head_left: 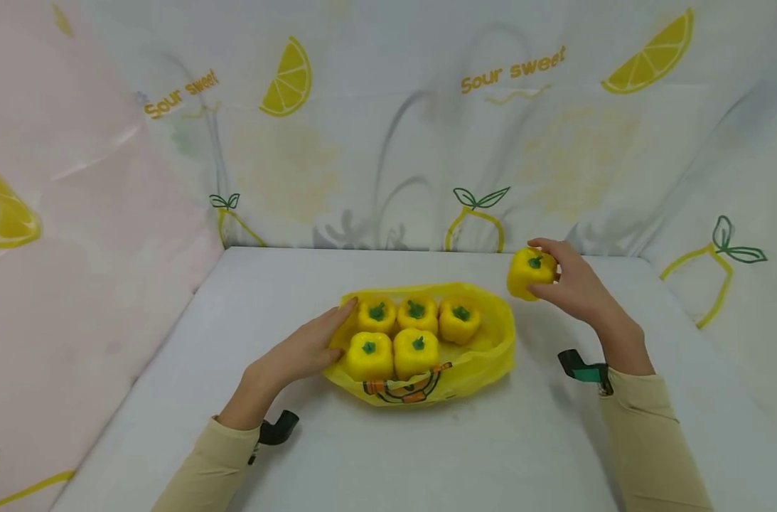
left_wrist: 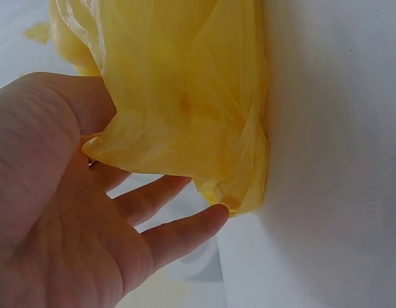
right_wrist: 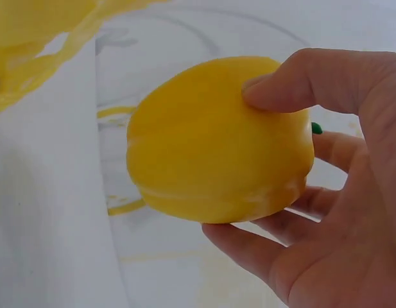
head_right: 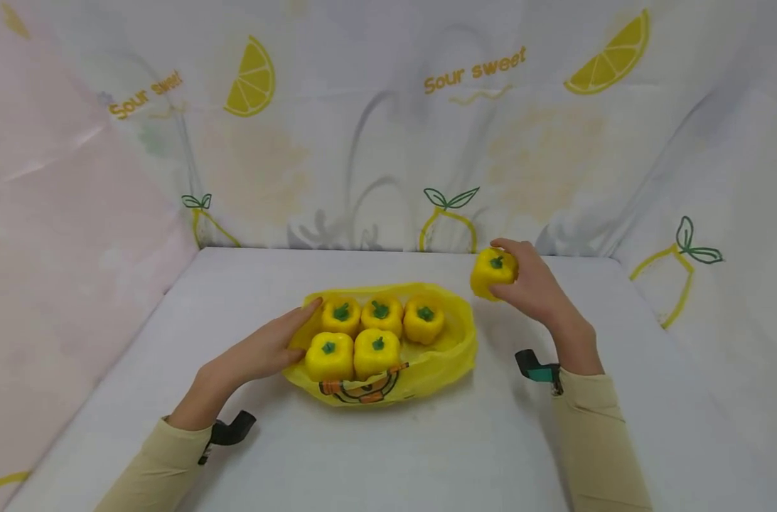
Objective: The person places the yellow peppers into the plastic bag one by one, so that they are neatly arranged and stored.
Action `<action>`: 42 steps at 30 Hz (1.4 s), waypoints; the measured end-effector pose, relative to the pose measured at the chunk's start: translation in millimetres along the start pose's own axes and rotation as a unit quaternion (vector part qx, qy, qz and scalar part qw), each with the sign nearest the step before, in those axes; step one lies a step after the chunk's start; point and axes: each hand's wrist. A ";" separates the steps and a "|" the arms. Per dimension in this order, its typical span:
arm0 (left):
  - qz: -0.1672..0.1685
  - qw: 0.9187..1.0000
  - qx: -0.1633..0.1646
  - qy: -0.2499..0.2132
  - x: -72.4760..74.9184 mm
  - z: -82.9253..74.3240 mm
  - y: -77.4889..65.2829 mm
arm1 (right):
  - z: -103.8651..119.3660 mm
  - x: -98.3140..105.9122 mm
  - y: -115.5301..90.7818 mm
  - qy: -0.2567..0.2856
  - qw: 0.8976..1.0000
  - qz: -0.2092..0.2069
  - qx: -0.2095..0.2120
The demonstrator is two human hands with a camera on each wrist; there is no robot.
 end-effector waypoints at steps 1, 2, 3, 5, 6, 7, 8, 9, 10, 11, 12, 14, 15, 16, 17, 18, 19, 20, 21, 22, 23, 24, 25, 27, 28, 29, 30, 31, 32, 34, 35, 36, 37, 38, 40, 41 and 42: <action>0.000 1.000 -0.002 0.001 0.0 0.2 -0.4 | 3.4 1.2 -1.9 0.005 1.000 -0.001 0.009; -0.001 1.000 -0.003 0.003 0.2 0.5 -0.7 | 6.9 2.3 -3.8 0.011 1.000 -0.003 0.017; -0.001 1.000 -0.005 0.004 0.3 0.9 -0.8 | 11.0 3.3 -6.0 0.017 1.000 -0.003 0.025; -0.002 1.000 -0.007 0.007 0.4 1.7 -1.0 | 19.8 4.7 -11.2 0.025 0.999 -0.003 0.046; -0.001 1.000 -0.008 0.008 0.5 2.0 -1.0 | 24.5 5.0 -14.0 0.029 0.998 -0.002 0.057; -0.001 1.000 -0.009 0.009 0.5 2.3 -1.0 | 29.4 4.8 -16.6 0.032 0.997 -0.001 0.069; -0.001 1.000 -0.009 0.009 0.5 2.5 -0.8 | 34.3 4.3 -19.2 0.034 0.996 0.002 0.083; -0.002 1.000 -0.011 0.011 0.3 2.7 -0.6 | 39.1 3.4 -21.7 0.034 0.995 0.006 0.099; -0.002 1.000 -0.011 0.011 0.2 2.7 -0.5 | 44.0 2.3 -24.1 0.031 0.993 0.010 0.113; -0.002 1.000 -0.012 0.010 0.0 2.6 0.0 | 48.8 1.0 -26.3 0.029 0.992 0.015 0.125; -0.003 1.000 -0.012 0.009 -0.4 2.6 0.3 | 53.2 -0.4 -28.4 0.029 0.990 0.021 0.135; -0.004 1.000 -0.012 0.010 -0.4 2.8 0.2 | 62.2 -4.1 -32.6 0.015 0.987 0.033 0.155; -0.004 1.000 -0.012 0.009 -0.5 2.9 0.2 | 66.1 -6.0 -34.7 0.004 0.986 0.040 0.163; -0.003 1.000 -0.009 0.007 -0.6 2.9 0.2 | 69.8 -7.9 -36.8 -0.008 0.985 0.048 0.168; -0.002 1.000 -0.009 0.006 -0.7 3.1 0.3 | 73.1 -10.2 -38.5 -0.017 0.983 0.056 0.173; -0.002 1.000 -0.008 0.006 -0.8 3.1 0.4 | 75.9 -12.8 -40.0 -0.028 0.982 0.066 0.176; -0.001 1.000 -0.007 0.005 -0.9 3.1 0.3 | 78.3 -15.7 -41.5 -0.041 0.980 0.077 0.182; -0.002 1.000 -0.006 0.005 -0.9 3.2 0.2 | 80.4 -18.9 -42.7 -0.049 0.978 0.089 0.183; -0.002 1.000 -0.005 0.005 -1.0 3.2 0.1 | 82.3 -22.2 -43.6 -0.057 0.976 0.102 0.183; -0.002 1.000 -0.004 0.006 -1.0 3.2 0.0 | 84.2 -25.7 -44.3 -0.061 0.975 0.115 0.182; -0.002 1.000 -0.003 0.006 -1.0 3.2 0.0 | 85.5 -29.3 -44.6 -0.065 0.973 0.128 0.179; -0.002 1.000 -0.002 0.006 -1.0 3.2 -0.1 | 86.6 -32.6 -44.9 -0.068 0.972 0.140 0.177; -0.002 1.000 -0.002 0.006 -1.0 3.3 -0.1 | 87.6 -35.8 -45.1 -0.070 0.971 0.152 0.174; -0.002 1.000 -0.001 0.008 -1.0 3.6 -0.2 | 89.1 -41.5 -44.9 -0.080 0.968 0.171 0.166; -0.002 1.000 0.000 0.009 -1.0 3.7 -0.1 | 89.5 -43.9 -44.7 -0.085 0.967 0.179 0.161; -0.001 1.000 0.000 0.009 -1.0 3.7 0.1 | 89.6 -45.8 -44.6 -0.091 0.965 0.187 0.157; -0.001 1.000 0.001 0.009 -1.0 3.9 0.2 | 89.9 -47.4 -44.6 -0.099 0.964 0.194 0.154; -0.001 1.000 0.000 0.010 -0.9 3.8 0.5 | 90.1 -48.7 -44.7 -0.106 0.963 0.200 0.149; 0.000 1.000 0.000 0.010 -0.8 3.8 0.7 | 90.6 -49.9 -44.8 -0.113 0.961 0.206 0.144; 0.002 1.000 0.000 0.010 -0.5 3.6 1.4 | 91.7 -51.7 -45.4 -0.124 0.959 0.215 0.134; 0.002 1.000 0.000 0.009 -0.4 3.6 1.7 | 92.0 -52.7 -45.6 -0.126 0.959 0.220 0.130; 0.004 1.000 0.001 0.009 -0.4 3.6 1.9 | 92.5 -53.9 -45.7 -0.129 0.958 0.224 0.125; 0.005 1.000 0.001 0.008 -0.3 3.7 2.1 | 93.0 -54.7 -45.9 -0.130 0.957 0.227 0.122; 0.006 1.000 0.002 0.006 -0.4 3.8 2.2 | 93.4 -55.9 -46.0 -0.132 0.957 0.231 0.116; 0.008 1.000 0.003 0.004 -0.5 4.1 2.3 | 94.0 -58.5 -46.3 -0.136 0.957 0.233 0.106; 0.008 1.000 0.003 0.004 -0.7 4.3 2.1 | 93.9 -60.2 -46.2 -0.139 0.957 0.230 0.104; 0.008 1.000 0.002 0.003 -0.8 4.4 2.1 | 94.4 -61.6 -46.0 -0.141 0.958 0.228 0.100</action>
Point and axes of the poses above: each hand's wrist, its own y-axis towards the middle knuckle, its own x-axis out of the back of the hand, z = x × y, and after that the axes turned 1 degree about x, right-handed
